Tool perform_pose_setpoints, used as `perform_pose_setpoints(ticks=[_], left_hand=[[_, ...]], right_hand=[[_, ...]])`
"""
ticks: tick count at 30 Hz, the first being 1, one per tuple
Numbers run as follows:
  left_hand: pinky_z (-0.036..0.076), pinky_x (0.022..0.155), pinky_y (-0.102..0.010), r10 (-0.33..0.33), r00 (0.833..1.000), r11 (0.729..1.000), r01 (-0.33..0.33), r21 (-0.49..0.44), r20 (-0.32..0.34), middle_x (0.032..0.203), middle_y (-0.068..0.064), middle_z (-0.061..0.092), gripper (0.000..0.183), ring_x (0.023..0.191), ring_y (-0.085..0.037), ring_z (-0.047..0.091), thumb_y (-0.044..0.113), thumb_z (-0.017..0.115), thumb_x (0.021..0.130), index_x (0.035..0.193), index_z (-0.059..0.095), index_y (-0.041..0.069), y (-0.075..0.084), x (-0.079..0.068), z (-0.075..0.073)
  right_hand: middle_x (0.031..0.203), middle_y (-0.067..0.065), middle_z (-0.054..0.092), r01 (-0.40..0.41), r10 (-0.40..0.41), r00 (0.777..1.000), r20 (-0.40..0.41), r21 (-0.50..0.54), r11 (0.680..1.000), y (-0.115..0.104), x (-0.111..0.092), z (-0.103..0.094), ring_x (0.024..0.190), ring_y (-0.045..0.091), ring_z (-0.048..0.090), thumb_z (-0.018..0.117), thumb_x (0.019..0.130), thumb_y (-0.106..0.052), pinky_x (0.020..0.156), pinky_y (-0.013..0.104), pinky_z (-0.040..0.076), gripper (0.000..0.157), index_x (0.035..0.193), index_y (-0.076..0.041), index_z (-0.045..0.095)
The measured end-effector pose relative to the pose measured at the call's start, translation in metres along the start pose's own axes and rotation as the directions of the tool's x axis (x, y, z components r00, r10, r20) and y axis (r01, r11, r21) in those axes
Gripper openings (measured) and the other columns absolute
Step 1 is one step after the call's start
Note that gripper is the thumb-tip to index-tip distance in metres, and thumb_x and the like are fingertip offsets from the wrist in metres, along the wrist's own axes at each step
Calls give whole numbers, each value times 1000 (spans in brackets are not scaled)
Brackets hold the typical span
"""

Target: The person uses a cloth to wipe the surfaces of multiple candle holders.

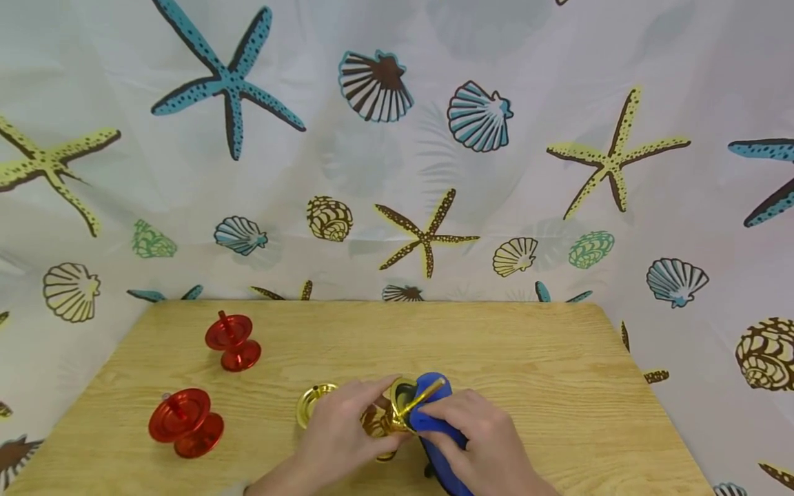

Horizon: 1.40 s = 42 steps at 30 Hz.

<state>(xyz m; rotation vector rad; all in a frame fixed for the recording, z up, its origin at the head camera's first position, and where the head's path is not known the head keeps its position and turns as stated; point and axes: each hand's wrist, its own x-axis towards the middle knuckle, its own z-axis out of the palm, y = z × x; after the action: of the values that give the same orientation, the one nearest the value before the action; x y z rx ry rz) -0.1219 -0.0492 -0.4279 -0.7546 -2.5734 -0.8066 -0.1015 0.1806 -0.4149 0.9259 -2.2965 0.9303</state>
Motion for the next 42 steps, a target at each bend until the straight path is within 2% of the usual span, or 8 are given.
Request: perform_pose_setpoints(ticks=[7, 11, 16, 20, 26, 30, 37, 42], left_hand=[[53, 59, -21, 107, 994, 963, -109, 245, 21, 90, 4, 78, 72, 79, -10, 69, 43, 97, 71, 132, 72, 14, 1, -1, 2], [56, 58, -25, 124, 992, 951, -129, 280, 33, 94, 2, 80, 73, 82, -12, 71, 44, 96, 71, 133, 72, 14, 1, 0, 3], [50, 60, -19, 68, 998, 986, -69, 155, 14, 91, 4, 79, 71, 78, -10, 69, 37, 98, 69, 131, 72, 13, 0, 2, 1], [47, 63, -16, 20, 1000, 999, -21, 32, 19, 93, 4, 80, 71, 78, -8, 68, 31, 98, 69, 133, 72, 13, -1, 4, -4], [42, 61, -14, 9, 999, 998, -7, -68, 41, 86, 6, 77, 70, 70, -5, 61, 27, 96, 69, 132, 72, 10, -1, 6, -9], [44, 64, -15, 17, 997, 994, -9, -110, 73, 86, 8, 76, 67, 73, -2, 61, 27, 95, 68, 130, 73, 12, 0, 6, -11], [47, 71, -15, 50, 987, 980, -19, -197, 150, 87, 13, 74, 63, 78, 3, 60, 28, 92, 71, 131, 73, 18, 1, 7, -13], [45, 67, -15, 7, 989, 981, 22, -194, 146, 86, 14, 73, 63, 74, 4, 56, 31, 94, 72, 131, 74, 19, 1, 7, -14]], right_hand=[[100, -8, 81, -215, 201, 970, 139, 93, 972, -12, 9, -3, 89, 3, 75, 84, 89, -13, 75, 22, 61, 22, 109, -21, 81], [102, -5, 82, -289, 258, 949, 180, 178, 940, -15, 12, -4, 91, 5, 77, 79, 94, -17, 77, 22, 62, 17, 111, -20, 80], [106, -1, 82, -78, 62, 993, 103, 157, 985, -10, 7, -4, 95, 12, 78, 84, 85, -3, 85, 16, 60, 36, 117, -18, 79], [113, 2, 80, 66, -72, 995, 61, 104, 992, -3, 0, -7, 101, 17, 78, 85, 79, 7, 94, 10, 54, 52, 125, -16, 76], [118, 10, 77, 199, -202, 979, 0, 148, 969, 15, -6, -7, 106, 21, 75, 66, 104, -14, 96, 12, 54, 21, 122, -11, 76], [112, 10, 77, 230, -226, 973, -43, 165, 959, 27, -8, -6, 106, 17, 75, 53, 110, -23, 95, 12, 55, 29, 118, -10, 78], [113, 15, 79, 247, -228, 968, -102, 270, 931, 42, -5, -3, 113, 13, 75, 60, 107, -15, 99, 17, 56, 21, 119, -5, 75], [108, 15, 79, 284, -255, 957, -141, 252, 925, 44, -5, 0, 105, 15, 76, 62, 106, -15, 97, 16, 57, 20, 116, -4, 76]])
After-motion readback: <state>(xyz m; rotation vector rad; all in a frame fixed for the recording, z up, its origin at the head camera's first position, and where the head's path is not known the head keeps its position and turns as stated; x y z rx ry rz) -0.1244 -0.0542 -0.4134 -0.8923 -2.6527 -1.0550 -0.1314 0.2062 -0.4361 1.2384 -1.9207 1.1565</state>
